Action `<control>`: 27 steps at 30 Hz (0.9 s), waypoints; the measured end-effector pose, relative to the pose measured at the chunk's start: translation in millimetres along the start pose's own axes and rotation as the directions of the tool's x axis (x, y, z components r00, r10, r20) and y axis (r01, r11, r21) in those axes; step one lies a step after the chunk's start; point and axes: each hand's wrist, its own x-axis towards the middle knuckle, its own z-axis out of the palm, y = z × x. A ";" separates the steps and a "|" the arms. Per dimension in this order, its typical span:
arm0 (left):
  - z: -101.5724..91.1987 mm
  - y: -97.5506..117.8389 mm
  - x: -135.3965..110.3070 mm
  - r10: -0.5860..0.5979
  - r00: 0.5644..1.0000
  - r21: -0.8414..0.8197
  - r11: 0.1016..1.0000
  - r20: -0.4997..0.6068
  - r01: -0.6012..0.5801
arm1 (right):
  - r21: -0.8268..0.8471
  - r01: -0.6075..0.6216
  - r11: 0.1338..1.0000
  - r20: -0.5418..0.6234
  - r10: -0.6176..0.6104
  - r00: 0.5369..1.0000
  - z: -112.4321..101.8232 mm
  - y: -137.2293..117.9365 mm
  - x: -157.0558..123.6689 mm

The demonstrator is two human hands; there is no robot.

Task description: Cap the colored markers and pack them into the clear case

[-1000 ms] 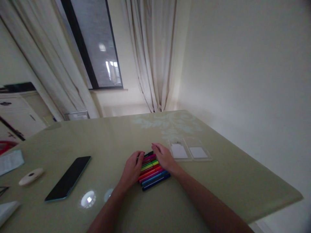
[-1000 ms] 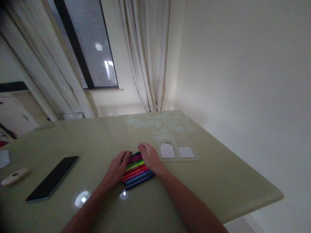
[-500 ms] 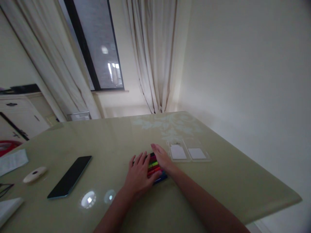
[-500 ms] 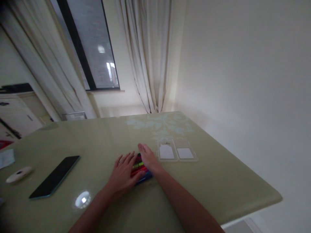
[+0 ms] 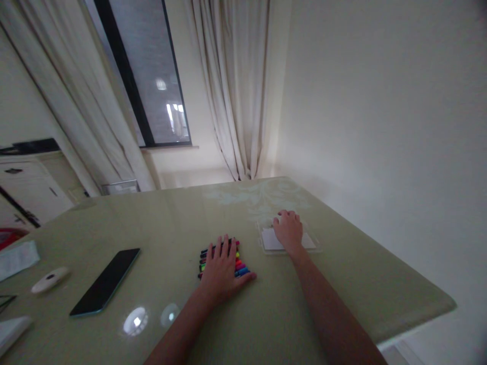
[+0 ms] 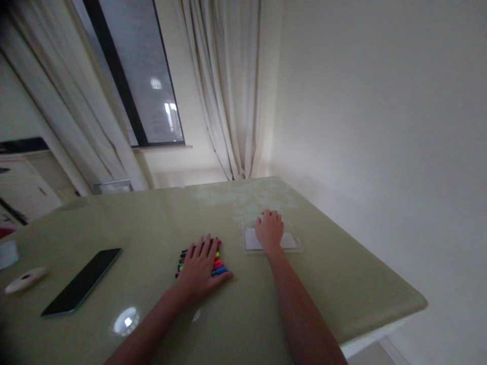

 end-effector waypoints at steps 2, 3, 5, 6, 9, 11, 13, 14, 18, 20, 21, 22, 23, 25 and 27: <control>-1.9 -8.9 1.6 0.021 1.000 0.011 1.000 0.018 -0.021 | -0.063 -0.037 0.997 0.046 0.040 0.998 -1.3 9.9 1.1; -3.0 -14.7 2.7 0.028 0.999 0.018 0.999 0.023 -0.029 | -0.079 -0.041 0.996 0.079 0.047 0.996 -0.9 13.5 1.2; -5.5 -29.4 5.4 0.044 0.998 0.031 0.998 0.034 -0.045 | -0.086 -0.032 0.996 0.140 0.044 0.989 1.9 17.4 1.4; -7.0 -38.0 6.8 0.057 0.998 0.036 0.998 0.039 -0.058 | -0.078 -0.020 0.997 0.163 0.033 0.986 3.9 17.8 1.4; -12.3 -63.7 10.2 0.125 0.991 0.037 0.991 0.052 -0.127 | -0.025 0.031 0.999 0.213 -0.025 0.977 11.1 12.6 -0.3; -15.8 -76.0 10.8 0.158 0.986 0.035 0.986 0.062 -0.160 | 0.023 0.077 0.997 0.238 -0.080 0.968 15.8 4.9 -3.7; -18.4 -82.1 10.2 0.177 0.982 0.031 0.983 0.073 -0.180 | 0.072 0.110 0.991 0.248 -0.125 0.961 19.8 -4.3 -8.8; -19.1 -83.1 9.5 0.187 0.980 0.028 0.981 0.069 -0.189 | 0.095 0.124 0.988 0.247 -0.144 0.958 21.4 -8.9 -11.8; -18.4 -83.3 6.0 0.213 0.977 0.033 0.976 -0.001 -0.213 | 0.154 0.151 0.976 0.230 -0.184 0.956 25.9 -22.4 -21.6; -17.3 -85.9 3.6 0.172 0.985 0.053 0.984 -0.023 -0.170 | 0.165 0.176 0.970 0.223 -0.210 0.952 26.7 -25.8 -24.4; -16.8 -88.0 2.2 0.139 0.990 0.061 0.989 -0.023 -0.138 | 0.171 0.192 0.966 0.218 -0.227 0.949 26.9 -27.0 -25.3; -16.5 -90.3 0.7 0.105 0.994 0.065 0.993 -0.018 -0.104 | 0.178 0.211 0.961 0.213 -0.247 0.945 27.0 -28.2 -26.2; -16.2 -92.6 -0.7 0.075 0.997 0.063 0.995 -0.006 -0.075 | 0.185 0.228 0.956 0.208 -0.265 0.942 27.1 -29.5 -27.0; -15.7 -95.6 -2.8 0.048 0.998 0.048 0.998 0.039 -0.050 | 0.201 0.251 0.947 0.208 -0.292 0.934 27.6 -32.7 -28.8; -14.7 -95.6 -3.5 0.062 0.996 0.029 0.998 0.062 -0.064 | 0.218 0.266 0.939 0.215 -0.312 0.925 28.8 -36.6 -31.0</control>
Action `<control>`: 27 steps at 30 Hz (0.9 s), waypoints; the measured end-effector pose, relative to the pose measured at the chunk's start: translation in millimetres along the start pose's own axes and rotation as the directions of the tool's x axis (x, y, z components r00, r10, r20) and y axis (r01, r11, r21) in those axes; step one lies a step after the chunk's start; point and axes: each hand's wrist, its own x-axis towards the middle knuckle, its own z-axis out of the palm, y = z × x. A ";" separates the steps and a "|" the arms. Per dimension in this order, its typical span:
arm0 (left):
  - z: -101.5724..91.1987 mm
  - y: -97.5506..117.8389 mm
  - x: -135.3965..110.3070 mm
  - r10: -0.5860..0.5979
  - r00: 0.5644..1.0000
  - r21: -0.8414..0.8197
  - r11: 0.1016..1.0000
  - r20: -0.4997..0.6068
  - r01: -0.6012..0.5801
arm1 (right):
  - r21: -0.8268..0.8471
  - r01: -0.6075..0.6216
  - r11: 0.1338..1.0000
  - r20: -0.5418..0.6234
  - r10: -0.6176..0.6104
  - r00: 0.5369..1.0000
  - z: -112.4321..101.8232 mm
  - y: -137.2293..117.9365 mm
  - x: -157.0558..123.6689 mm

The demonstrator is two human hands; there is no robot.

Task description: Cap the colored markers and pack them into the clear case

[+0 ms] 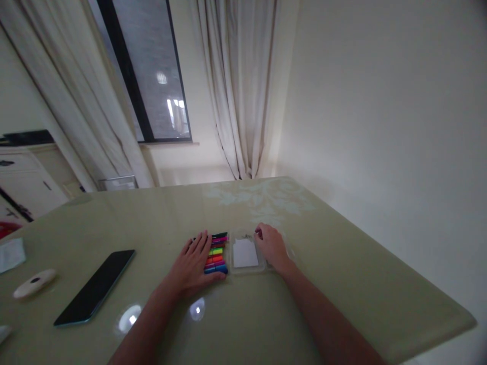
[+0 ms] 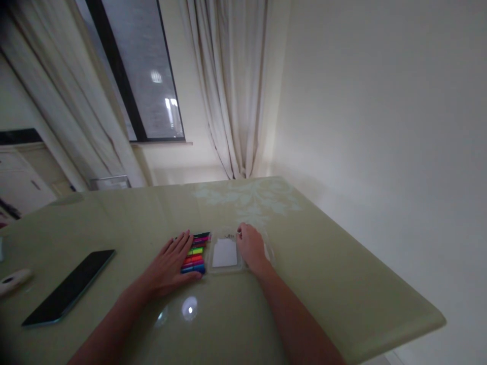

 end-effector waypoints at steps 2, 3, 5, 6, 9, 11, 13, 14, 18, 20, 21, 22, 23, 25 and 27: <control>0.9 2.9 0.9 0.032 0.999 -0.010 0.999 -0.020 -0.032 | 0.007 0.016 1.000 0.008 -0.016 1.000 2.6 -3.5 -0.7; 1.0 4.8 1.6 0.047 0.998 -0.011 0.999 -0.037 -0.048 | 0.005 0.025 1.000 0.009 -0.025 1.000 3.7 -4.6 -1.1; 0.3 8.1 2.8 0.074 0.996 -0.015 0.997 -0.059 -0.075 | 0.001 0.039 0.999 0.003 -0.039 0.999 4.8 -5.1 -1.8; -0.4 8.7 3.1 0.078 0.995 -0.022 0.997 -0.066 -0.079 | 0.002 0.040 0.999 0.001 -0.040 0.999 4.7 -4.6 -2.0; -2.5 5.0 2.2 -0.025 0.991 -0.082 0.997 -0.130 0.014 | 0.004 0.025 1.000 0.004 -0.025 1.000 2.6 -2.1 -2.2; -2.4 -0.7 1.6 -0.198 0.966 -0.174 0.970 -0.165 0.170 | -0.006 0.009 1.000 0.005 -0.009 1.000 1.2 -1.7 -2.0; -1.3 -6.1 2.4 -0.345 0.929 -0.292 0.909 -0.132 0.296 | -0.014 0.009 1.000 0.005 -0.009 1.000 1.0 -3.4 -1.6; -0.8 -7.8 3.5 -0.380 0.920 -0.351 0.878 -0.100 0.324 | -0.014 0.011 1.000 0.007 -0.011 1.000 1.4 -4.9 -1.5; -1.7 -7.0 9.7 -0.398 0.915 -0.544 0.781 -0.056 0.307 | 0.003 0.021 1.000 0.018 -0.021 1.000 4.1 -10.2 -1.6; -3.9 -4.1 11.7 -0.414 0.907 -0.601 0.745 -0.075 0.290 | 0.009 0.026 1.000 0.015 -0.026 1.000 4.4 -10.8 -2.1; -5.2 -2.7 12.3 -0.421 0.903 -0.623 0.729 -0.083 0.283 | 0.010 0.026 1.000 0.014 -0.026 1.000 4.1 -10.7 -2.3; -6.3 -1.6 12.5 -0.425 0.901 -0.643 0.715 -0.088 0.275 | 0.010 0.023 1.000 0.015 -0.023 1.000 3.5 -10.5 -2.5; -7.3 -0.8 12.6 -0.429 0.899 -0.662 0.700 -0.088 0.269 | 0.009 0.018 1.000 0.018 -0.018 1.000 2.8 -10.3 -2.7; -8.5 0.1 12.8 -0.436 0.897 -0.690 0.672 -0.076 0.268 | 0.004 0.010 1.000 0.022 -0.010 1.000 1.1 -10.5 -2.9; -8.5 0.3 13.1 -0.437 0.897 -0.699 0.660 -0.061 0.274 | -0.004 0.010 1.000 0.022 -0.010 1.000 -0.2 -11.0 -2.9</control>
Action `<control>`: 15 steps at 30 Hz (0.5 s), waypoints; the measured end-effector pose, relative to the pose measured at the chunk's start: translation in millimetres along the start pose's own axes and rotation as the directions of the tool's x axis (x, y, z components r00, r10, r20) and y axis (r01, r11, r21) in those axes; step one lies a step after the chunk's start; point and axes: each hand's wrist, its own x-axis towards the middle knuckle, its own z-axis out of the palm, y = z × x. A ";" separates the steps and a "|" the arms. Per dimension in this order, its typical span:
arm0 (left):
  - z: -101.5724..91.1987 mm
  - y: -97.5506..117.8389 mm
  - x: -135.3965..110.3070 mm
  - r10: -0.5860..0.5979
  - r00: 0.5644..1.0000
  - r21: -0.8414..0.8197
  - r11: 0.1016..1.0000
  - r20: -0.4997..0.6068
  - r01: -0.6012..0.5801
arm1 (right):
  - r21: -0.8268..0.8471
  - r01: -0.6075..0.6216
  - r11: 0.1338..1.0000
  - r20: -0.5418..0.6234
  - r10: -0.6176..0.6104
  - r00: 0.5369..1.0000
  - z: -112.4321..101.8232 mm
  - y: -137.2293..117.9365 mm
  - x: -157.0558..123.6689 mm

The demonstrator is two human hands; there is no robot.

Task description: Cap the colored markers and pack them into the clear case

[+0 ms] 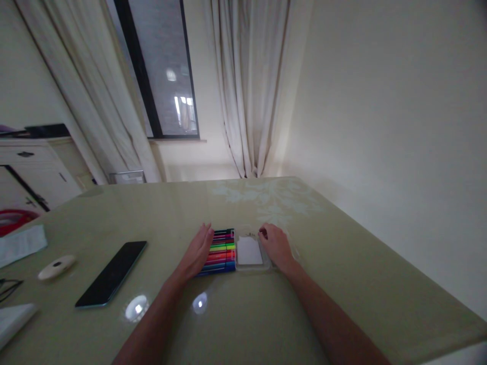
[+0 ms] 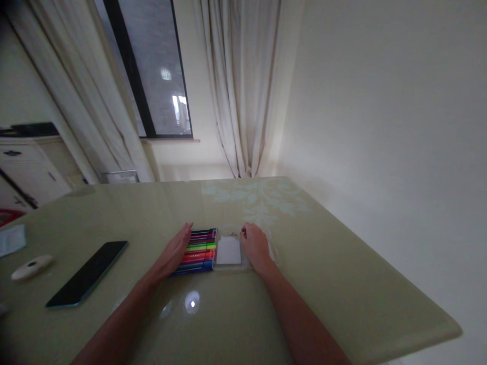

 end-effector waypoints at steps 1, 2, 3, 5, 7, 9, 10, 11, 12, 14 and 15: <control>0.0 -0.1 0.1 -0.005 1.000 0.004 1.000 0.002 0.005 | -0.004 0.002 1.000 0.000 -0.002 1.000 -0.5 -0.1 0.1; -0.1 -0.2 0.0 -0.004 1.000 0.014 1.000 -0.001 0.004 | -0.009 0.004 1.000 0.001 -0.004 1.000 -1.0 0.2 0.2; -0.7 0.0 -0.4 0.010 1.000 0.035 0.999 -0.012 -0.010 | -0.013 0.001 1.000 0.003 -0.001 1.000 -1.4 0.9 0.5; -3.6 2.1 -2.6 0.092 0.995 0.111 0.990 -0.030 -0.088 | -0.024 -0.010 1.000 0.007 0.011 1.000 -2.6 3.8 1.3; -8.8 7.2 -6.8 0.221 0.975 0.181 0.959 0.010 -0.219 | -0.036 -0.026 0.999 0.007 0.026 1.000 -4.3 8.2 2.2; -14.7 14.9 -12.4 0.312 0.942 0.183 0.926 0.121 -0.330 | -0.043 -0.039 0.998 0.004 0.039 0.999 -6.6 12.8 3.2; -17.3 19.1 -15.2 0.328 0.926 0.164 0.919 0.187 -0.359 | -0.042 -0.044 0.998 0.004 0.044 0.999 -8.0 14.8 3.7; -19.2 23.1 -17.9 0.332 0.910 0.151 0.915 0.249 -0.375 | -0.038 -0.048 0.998 0.008 0.049 0.999 -9.6 16.6 4.2; -20.4 26.5 -20.3 0.328 0.895 0.148 0.911 0.303 -0.384 | -0.031 -0.053 0.998 0.017 0.054 0.998 -11.1 18.1 4.6; -20.4 31.3 -23.9 0.317 0.870 0.173 0.899 0.378 -0.403 | -0.014 -0.059 0.998 0.040 0.060 0.997 -14.3 20.2 5.1; -19.7 32.7 -25.1 0.317 0.861 0.187 0.891 0.398 -0.414 | -0.009 -0.063 0.998 0.050 0.063 0.997 -15.8 21.0 5.2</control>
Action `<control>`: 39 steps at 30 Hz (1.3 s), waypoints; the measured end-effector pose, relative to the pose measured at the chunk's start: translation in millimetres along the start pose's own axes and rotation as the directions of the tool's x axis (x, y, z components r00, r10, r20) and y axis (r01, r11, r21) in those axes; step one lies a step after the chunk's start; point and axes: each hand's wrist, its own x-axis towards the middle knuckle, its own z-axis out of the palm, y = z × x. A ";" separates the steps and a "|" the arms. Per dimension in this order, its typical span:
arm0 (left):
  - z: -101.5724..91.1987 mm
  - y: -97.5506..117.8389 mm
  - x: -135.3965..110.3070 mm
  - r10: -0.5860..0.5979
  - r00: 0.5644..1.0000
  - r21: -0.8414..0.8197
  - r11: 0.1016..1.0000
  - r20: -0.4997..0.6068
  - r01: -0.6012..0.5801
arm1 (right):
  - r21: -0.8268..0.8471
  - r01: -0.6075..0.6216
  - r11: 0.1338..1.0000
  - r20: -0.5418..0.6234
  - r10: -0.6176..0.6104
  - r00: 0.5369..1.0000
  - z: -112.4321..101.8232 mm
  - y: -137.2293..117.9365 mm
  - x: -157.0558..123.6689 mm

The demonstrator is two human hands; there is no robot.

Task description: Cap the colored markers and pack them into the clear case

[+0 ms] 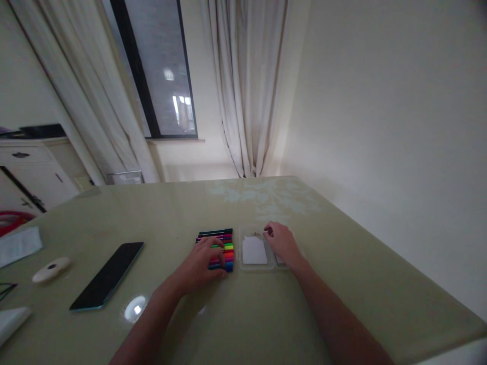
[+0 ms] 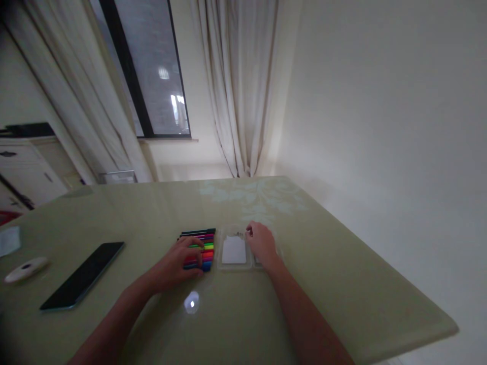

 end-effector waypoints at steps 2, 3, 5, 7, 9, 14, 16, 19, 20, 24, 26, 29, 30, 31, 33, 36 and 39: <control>1.8 2.6 -0.2 0.015 1.000 0.019 1.000 0.020 -0.015 | 0.004 -0.014 1.000 0.016 0.014 1.000 -2.8 1.1 -0.2; 2.5 3.7 -0.1 0.023 0.999 0.018 1.000 0.025 -0.024 | 0.002 -0.027 1.000 0.021 0.027 0.999 -4.1 1.4 -0.5; 2.9 5.7 0.1 0.043 0.999 -0.005 0.999 0.018 -0.043 | -0.013 -0.048 0.999 0.017 0.048 0.999 -6.8 1.0 -1.2; 1.7 7.9 0.8 0.049 0.998 -0.087 0.995 -0.035 -0.052 | -0.019 -0.040 0.999 -0.033 0.040 0.999 -9.5 -1.6 -1.9; 0.0 10.3 2.4 -0.015 0.992 -0.265 0.964 -0.122 -0.018 | 0.043 0.012 0.999 -0.118 -0.007 0.993 -11.2 -7.7 -2.7; 0.3 18.9 8.6 -0.281 0.947 -0.705 0.703 -0.155 0.094 | 0.605 0.167 0.779 -0.060 -0.165 0.985 -4.0 -37.1 -10.2; 3.2 23.6 10.6 -0.315 0.937 -0.772 0.630 -0.153 0.086 | 0.782 0.104 0.614 0.073 -0.257 0.964 2.8 -49.8 -16.0; 8.0 30.4 11.8 -0.349 0.924 -0.813 0.576 -0.155 0.081 | 0.894 0.021 0.448 0.152 -0.346 0.926 10.6 -63.1 -24.5; 9.5 32.4 11.9 -0.356 0.922 -0.818 0.570 -0.154 0.084 | 0.910 0.001 0.416 0.163 -0.357 0.920 11.7 -65.8 -27.0; 15.0 37.5 12.8 -0.381 0.912 -0.805 0.584 -0.152 0.110 | 0.927 -0.034 0.374 0.177 -0.356 0.917 10.4 -71.0 -33.7; 18.5 36.9 14.0 -0.385 0.908 -0.787 0.607 -0.168 0.111 | 0.923 -0.030 0.383 0.175 -0.352 0.920 8.3 -71.1 -33.9; 25.8 32.0 14.6 -0.345 0.910 -0.688 0.719 -0.228 0.100 | 0.923 -0.033 0.382 0.162 -0.310 0.937 5.4 -64.8 -27.2; 29.1 29.9 14.0 -0.302 0.917 -0.605 0.792 -0.261 0.088 | 0.922 -0.029 0.387 0.142 -0.269 0.953 4.6 -60.2 -23.0; 32.7 28.2 13.1 -0.232 0.928 -0.490 0.870 -0.293 0.063 | 0.917 -0.021 0.398 0.114 -0.212 0.971 3.9 -54.5 -18.2; 40.7 26.4 10.7 -0.048 0.950 -0.215 0.976 -0.309 -0.020 | 0.892 -0.012 0.453 0.051 -0.075 0.996 3.2 -41.1 -8.5; 52.0 28.7 7.8 0.146 0.966 0.056 0.989 -0.215 -0.138 | 0.824 -0.073 0.562 0.048 0.060 0.997 4.6 -24.4 1.2; 57.6 33.8 7.0 0.154 0.979 0.116 0.983 -0.129 -0.140 | 0.772 -0.130 0.622 0.096 0.089 0.991 9.9 -20.6 1.3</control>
